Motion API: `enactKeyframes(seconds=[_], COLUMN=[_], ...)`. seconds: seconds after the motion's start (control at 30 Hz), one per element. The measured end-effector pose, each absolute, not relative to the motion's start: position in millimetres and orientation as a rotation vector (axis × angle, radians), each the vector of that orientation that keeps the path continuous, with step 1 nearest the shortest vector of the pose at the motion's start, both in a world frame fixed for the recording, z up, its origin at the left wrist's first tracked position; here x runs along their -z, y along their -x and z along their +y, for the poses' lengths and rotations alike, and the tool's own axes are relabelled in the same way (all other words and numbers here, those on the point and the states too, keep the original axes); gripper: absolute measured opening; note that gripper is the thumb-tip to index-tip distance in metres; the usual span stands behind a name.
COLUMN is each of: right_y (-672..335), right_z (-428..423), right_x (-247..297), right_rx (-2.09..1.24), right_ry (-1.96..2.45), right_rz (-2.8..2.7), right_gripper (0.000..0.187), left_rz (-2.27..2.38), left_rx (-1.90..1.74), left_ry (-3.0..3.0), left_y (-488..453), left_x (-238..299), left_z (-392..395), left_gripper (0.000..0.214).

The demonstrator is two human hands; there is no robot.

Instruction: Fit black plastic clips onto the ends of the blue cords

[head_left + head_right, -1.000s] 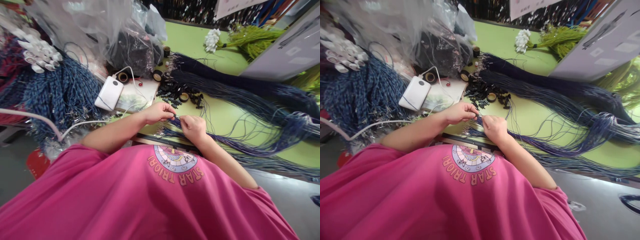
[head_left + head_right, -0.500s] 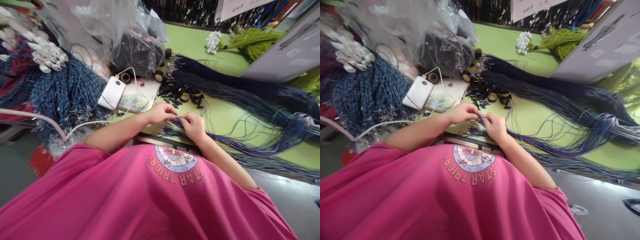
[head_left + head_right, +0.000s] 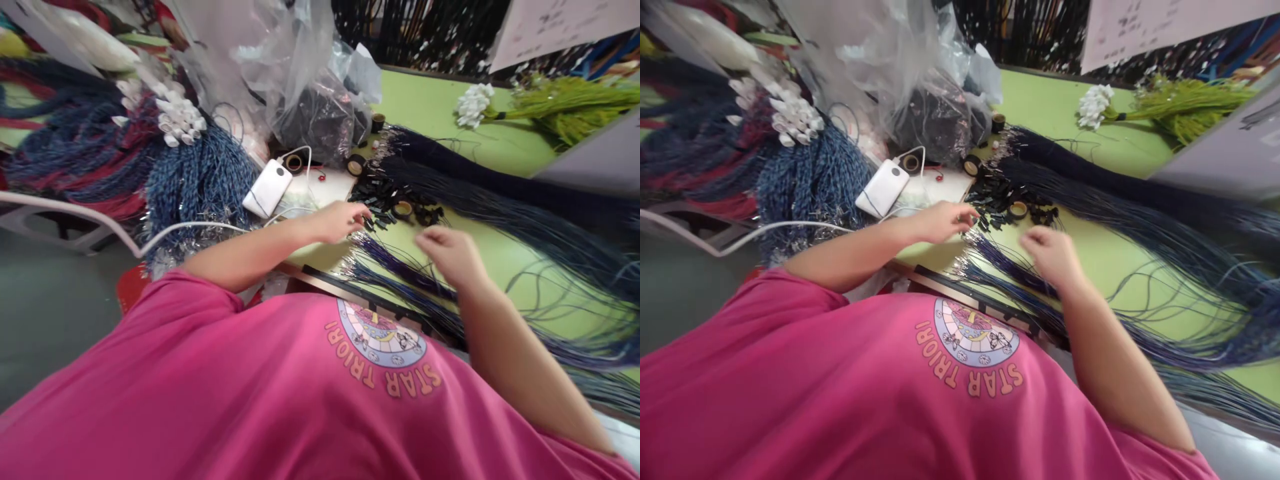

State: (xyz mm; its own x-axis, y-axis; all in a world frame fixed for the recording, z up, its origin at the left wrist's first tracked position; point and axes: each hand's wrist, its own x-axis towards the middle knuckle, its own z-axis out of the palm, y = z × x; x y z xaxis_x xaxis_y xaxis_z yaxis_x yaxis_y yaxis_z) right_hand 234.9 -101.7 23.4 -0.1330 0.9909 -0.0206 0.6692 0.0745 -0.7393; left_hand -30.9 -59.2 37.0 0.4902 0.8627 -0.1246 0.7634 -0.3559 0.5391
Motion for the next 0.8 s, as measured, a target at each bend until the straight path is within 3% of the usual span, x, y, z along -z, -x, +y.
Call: enactKeyframes(seconds=[0.1,0.17,0.23,0.33,0.4,0.53,0.67,0.8], right_y=[-273.9,-298.1,-311.5,-296.7,-259.9,-141.5,-29.0,22.8], right_z=[-74.8,-56.3,-42.0,-33.8,-36.8,-50.0,-52.2,-43.6], right_x=[-26.6,-23.0,-20.7,-28.7,-38.9,-44.7,-21.0,4.8], right_rx=[-0.624,-0.493,-0.368,-0.062,0.105,-0.031,-0.131,-0.075], right_ry=[1.975,2.185,2.418,2.584,2.386,1.669,1.189,1.229], right_rz=[-1.445,-1.568,-1.822,-2.04,-2.204,-2.72,-2.911,-2.852], right_gripper=[0.017,0.021,0.027,0.038,0.042,0.034,0.045,0.067], left_rz=[1.788,2.067,2.372,2.375,2.353,2.424,2.41,2.279], left_rx=[-0.315,-0.298,0.02,0.376,0.407,0.336,0.347,0.259], left_ry=[-2.24,-2.156,-2.0,-1.922,-1.944,-1.947,-1.953,-1.916], left_y=[85.3,124.7,157.1,181.3,182.4,171.8,168.4,171.4], left_x=[-55.0,-63.0,-65.4,-59.8,-53.4,-42.9,-39.2,-44.7], left_z=[-37.4,-22.3,-11.0,-4.6,-4.9,-3.2,4.3,8.9], left_gripper=[0.046,0.054,0.067,0.077,0.087,0.114,0.111,0.104])
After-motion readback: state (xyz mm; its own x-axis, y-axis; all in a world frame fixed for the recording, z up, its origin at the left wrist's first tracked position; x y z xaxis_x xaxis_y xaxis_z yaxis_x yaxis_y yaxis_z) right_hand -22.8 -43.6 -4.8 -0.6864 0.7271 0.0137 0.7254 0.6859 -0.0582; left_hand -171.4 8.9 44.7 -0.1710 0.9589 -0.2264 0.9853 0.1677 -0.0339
